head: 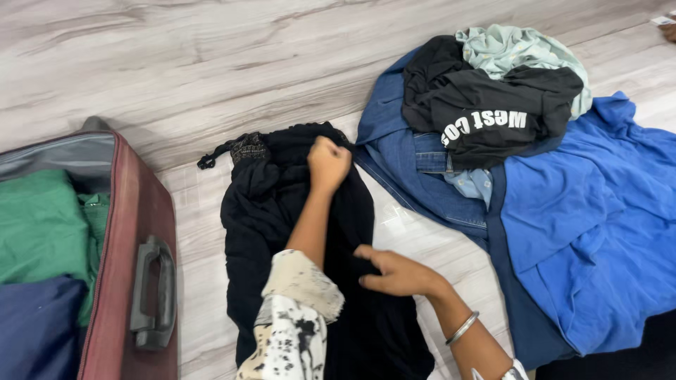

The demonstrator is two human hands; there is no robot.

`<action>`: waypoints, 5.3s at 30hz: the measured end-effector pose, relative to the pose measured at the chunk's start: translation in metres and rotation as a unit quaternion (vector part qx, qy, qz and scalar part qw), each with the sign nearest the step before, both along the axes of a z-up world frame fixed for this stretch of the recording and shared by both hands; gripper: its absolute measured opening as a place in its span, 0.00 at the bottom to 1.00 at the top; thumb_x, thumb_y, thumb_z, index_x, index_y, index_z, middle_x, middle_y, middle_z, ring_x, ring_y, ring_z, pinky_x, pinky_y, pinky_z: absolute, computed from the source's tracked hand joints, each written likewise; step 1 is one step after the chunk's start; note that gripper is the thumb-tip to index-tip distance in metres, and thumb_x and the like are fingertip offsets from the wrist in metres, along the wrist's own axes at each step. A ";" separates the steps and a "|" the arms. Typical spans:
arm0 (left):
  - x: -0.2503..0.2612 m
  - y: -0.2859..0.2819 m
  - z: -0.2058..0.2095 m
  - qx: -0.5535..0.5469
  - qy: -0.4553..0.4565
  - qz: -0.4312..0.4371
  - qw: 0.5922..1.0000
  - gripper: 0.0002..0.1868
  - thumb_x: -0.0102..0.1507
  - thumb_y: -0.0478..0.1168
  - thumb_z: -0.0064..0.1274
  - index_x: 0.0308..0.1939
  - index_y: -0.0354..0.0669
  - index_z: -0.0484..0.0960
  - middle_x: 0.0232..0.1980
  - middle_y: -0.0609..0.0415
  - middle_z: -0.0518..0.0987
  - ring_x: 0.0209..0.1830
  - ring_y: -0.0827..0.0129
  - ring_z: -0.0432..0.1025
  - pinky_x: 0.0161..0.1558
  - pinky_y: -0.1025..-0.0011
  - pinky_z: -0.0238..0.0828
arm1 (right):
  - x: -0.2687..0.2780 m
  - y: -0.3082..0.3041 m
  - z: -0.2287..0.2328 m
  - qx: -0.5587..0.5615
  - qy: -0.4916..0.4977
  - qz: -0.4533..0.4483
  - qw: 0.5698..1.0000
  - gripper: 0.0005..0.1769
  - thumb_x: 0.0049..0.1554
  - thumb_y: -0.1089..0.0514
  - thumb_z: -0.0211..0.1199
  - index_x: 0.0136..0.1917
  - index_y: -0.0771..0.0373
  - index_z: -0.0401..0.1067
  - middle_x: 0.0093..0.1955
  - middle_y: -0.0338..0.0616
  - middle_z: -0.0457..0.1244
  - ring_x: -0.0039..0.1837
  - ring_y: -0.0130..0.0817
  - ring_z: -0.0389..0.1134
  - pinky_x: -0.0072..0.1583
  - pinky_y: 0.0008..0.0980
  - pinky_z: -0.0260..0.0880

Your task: The person folds a navy blue jacket and a black dress on the floor, then places them into an open suitcase. The person continues folding a black t-shirt.

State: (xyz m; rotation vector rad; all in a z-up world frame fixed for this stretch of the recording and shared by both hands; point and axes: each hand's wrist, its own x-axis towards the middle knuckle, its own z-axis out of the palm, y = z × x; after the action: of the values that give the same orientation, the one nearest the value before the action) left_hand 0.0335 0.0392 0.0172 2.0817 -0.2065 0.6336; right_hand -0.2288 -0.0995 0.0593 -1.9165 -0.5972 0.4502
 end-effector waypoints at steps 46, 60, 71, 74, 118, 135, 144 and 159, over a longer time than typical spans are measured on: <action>-0.034 0.149 -0.010 0.051 0.204 -0.166 0.963 0.32 0.70 0.58 0.43 0.77 0.57 0.61 0.84 0.48 0.48 0.84 0.51 0.40 0.78 0.48 0.33 | -0.101 0.087 0.096 -0.007 -0.142 0.180 0.973 0.10 0.61 0.58 0.62 0.55 0.60 0.75 0.54 0.42 0.71 0.52 0.36 0.74 0.51 0.32 0.75; -0.261 0.156 0.053 0.214 0.123 -0.318 0.916 0.20 0.72 0.52 0.41 0.63 0.55 0.81 0.75 0.49 0.68 0.80 0.53 0.50 0.75 0.46 0.37 | -0.094 0.067 0.076 -0.093 -0.386 0.234 0.888 0.31 0.51 0.34 0.69 0.60 0.54 0.76 0.54 0.44 0.69 0.57 0.43 0.70 0.55 0.43 0.69; -0.235 0.165 0.003 0.248 0.063 -0.234 0.938 0.18 0.72 0.49 0.40 0.61 0.58 0.82 0.74 0.54 0.70 0.80 0.59 0.54 0.77 0.48 0.33 | -0.125 0.096 0.029 -0.066 -0.419 0.372 0.826 0.53 0.49 0.27 0.69 0.78 0.56 0.61 0.69 0.53 0.61 0.72 0.53 0.57 0.70 0.57 0.52; -0.240 0.164 -0.001 0.240 0.049 -0.227 0.943 0.18 0.72 0.49 0.41 0.60 0.57 0.82 0.73 0.55 0.71 0.79 0.59 0.55 0.78 0.49 0.35 | -0.125 0.102 0.010 -0.072 -0.423 0.340 0.837 0.45 0.53 0.32 0.67 0.74 0.59 0.64 0.62 0.48 0.63 0.63 0.46 0.60 0.63 0.51 0.57; -0.415 0.129 0.017 0.320 -0.086 -0.435 0.837 0.37 0.64 0.71 0.48 0.73 0.65 0.74 0.68 0.50 0.73 0.82 0.43 0.53 0.77 0.28 0.32 | -0.002 0.098 0.014 -0.198 -0.358 0.180 0.895 0.23 0.64 0.41 0.56 0.71 0.38 0.70 0.82 0.33 0.52 0.85 0.44 0.37 0.78 0.67 0.23; -0.387 0.120 0.008 0.323 -0.118 -0.410 0.845 0.16 0.63 0.52 0.60 0.51 0.52 0.83 0.47 0.60 0.78 0.51 0.66 0.71 0.54 0.65 0.64 | 0.030 0.100 -0.008 -0.198 -0.337 0.140 0.910 0.21 0.58 0.53 0.56 0.65 0.51 0.74 0.82 0.32 0.51 0.85 0.41 0.41 0.79 0.63 0.28; -0.373 0.109 0.068 0.158 -0.005 -0.377 0.912 0.18 0.68 0.53 0.54 0.38 0.41 0.82 0.32 0.50 0.79 0.27 0.62 0.72 0.31 0.66 0.67 | 0.025 0.089 -0.043 -0.189 -0.341 0.155 0.907 0.12 0.57 0.52 0.61 0.50 0.61 0.75 0.81 0.34 0.55 0.85 0.41 0.47 0.81 0.55 0.39; -0.194 0.170 0.032 -0.413 0.405 -0.104 0.809 0.37 0.71 0.64 0.33 0.69 0.43 0.79 0.71 0.47 0.65 0.76 0.62 0.52 0.71 0.64 0.47 | 0.021 -0.018 -0.168 0.174 0.341 -0.174 0.907 0.21 0.67 0.57 0.55 0.67 0.74 0.67 0.51 0.67 0.53 0.51 0.50 0.53 0.52 0.43 0.58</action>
State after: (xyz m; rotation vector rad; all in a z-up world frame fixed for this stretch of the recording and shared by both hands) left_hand -0.1609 0.2093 0.0491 1.2726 0.2960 -0.3193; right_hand -0.2074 -0.1173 -0.1087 -1.3553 0.1249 0.6813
